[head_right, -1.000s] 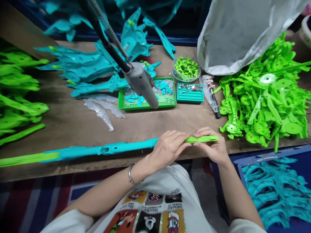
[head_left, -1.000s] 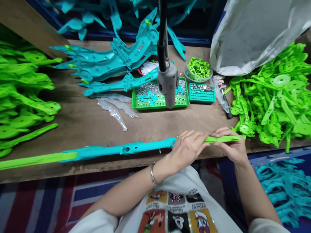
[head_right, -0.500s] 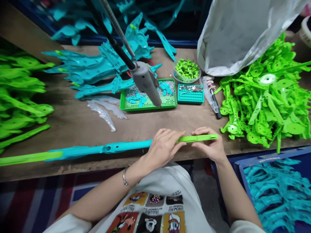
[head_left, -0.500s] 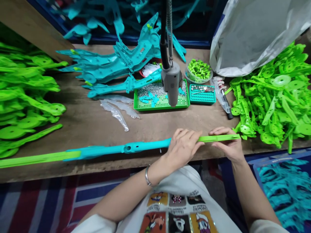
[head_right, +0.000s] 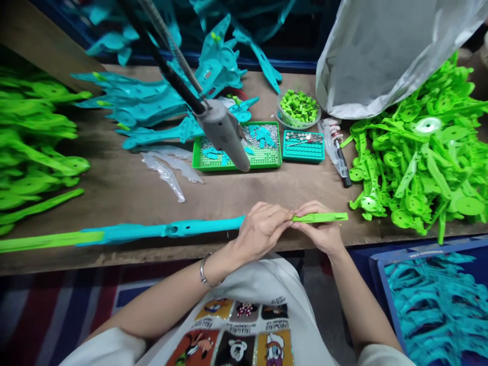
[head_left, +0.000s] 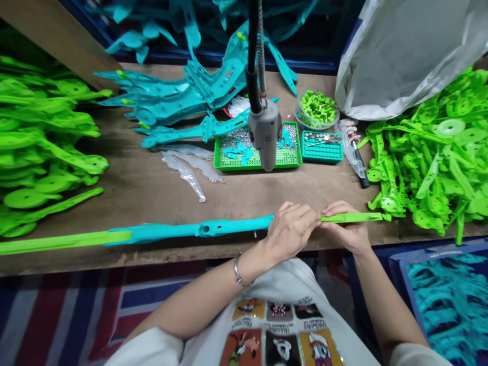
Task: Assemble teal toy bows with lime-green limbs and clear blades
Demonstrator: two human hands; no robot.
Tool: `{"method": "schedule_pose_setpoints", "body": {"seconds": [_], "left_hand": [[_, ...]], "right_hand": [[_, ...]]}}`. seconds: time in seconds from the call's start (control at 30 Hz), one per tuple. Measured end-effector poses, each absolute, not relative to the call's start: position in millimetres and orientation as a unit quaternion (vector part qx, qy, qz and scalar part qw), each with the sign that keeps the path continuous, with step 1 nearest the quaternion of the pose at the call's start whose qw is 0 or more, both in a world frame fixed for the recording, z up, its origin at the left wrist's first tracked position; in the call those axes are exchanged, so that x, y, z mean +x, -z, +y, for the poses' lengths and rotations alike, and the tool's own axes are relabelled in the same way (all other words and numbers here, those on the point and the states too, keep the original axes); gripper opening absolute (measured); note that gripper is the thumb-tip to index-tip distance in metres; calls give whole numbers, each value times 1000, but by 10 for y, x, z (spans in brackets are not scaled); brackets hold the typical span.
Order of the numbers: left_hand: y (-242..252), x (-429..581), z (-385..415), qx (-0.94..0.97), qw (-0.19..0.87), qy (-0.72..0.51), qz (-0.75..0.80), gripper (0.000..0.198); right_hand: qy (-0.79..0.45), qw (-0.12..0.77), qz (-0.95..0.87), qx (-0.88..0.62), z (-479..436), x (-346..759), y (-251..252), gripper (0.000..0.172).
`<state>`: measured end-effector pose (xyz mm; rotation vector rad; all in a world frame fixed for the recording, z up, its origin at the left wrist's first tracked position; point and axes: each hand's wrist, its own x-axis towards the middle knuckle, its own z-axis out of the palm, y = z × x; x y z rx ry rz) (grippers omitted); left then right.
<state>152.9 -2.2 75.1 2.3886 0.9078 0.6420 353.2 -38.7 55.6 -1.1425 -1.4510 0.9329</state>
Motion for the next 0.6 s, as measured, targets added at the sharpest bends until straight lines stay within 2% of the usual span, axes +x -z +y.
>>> {"method": "schedule_pose_setpoints", "body": {"seconds": [0.07, 0.17, 0.37, 0.47, 0.57, 0.6], "left_hand": [[-844, 1441, -39, 889, 232, -217, 330, 25], [-1098, 1038, -73, 899, 168, -177, 363, 61], [-1522, -478, -113, 861, 74, -98, 494, 78], [-1483, -995, -138, 846, 68, -54, 526, 72], [-1344, -1162, -142, 844, 113, -38, 523, 52], [-1293, -1161, -137, 845, 128, -45, 517, 43]], "right_hand": [[-398, 504, -602, -474, -375, 3557, -526, 28], [-408, 505, -593, -476, -367, 3589, -463, 29], [-402, 543, -560, -480, -386, 3656, -399, 26], [-389, 552, -538, -504, -385, 3695, -392, 23], [-381, 588, -484, -525, -481, 3704, -319, 42], [-356, 601, -469, -540, -554, 3685, -280, 43]]}}
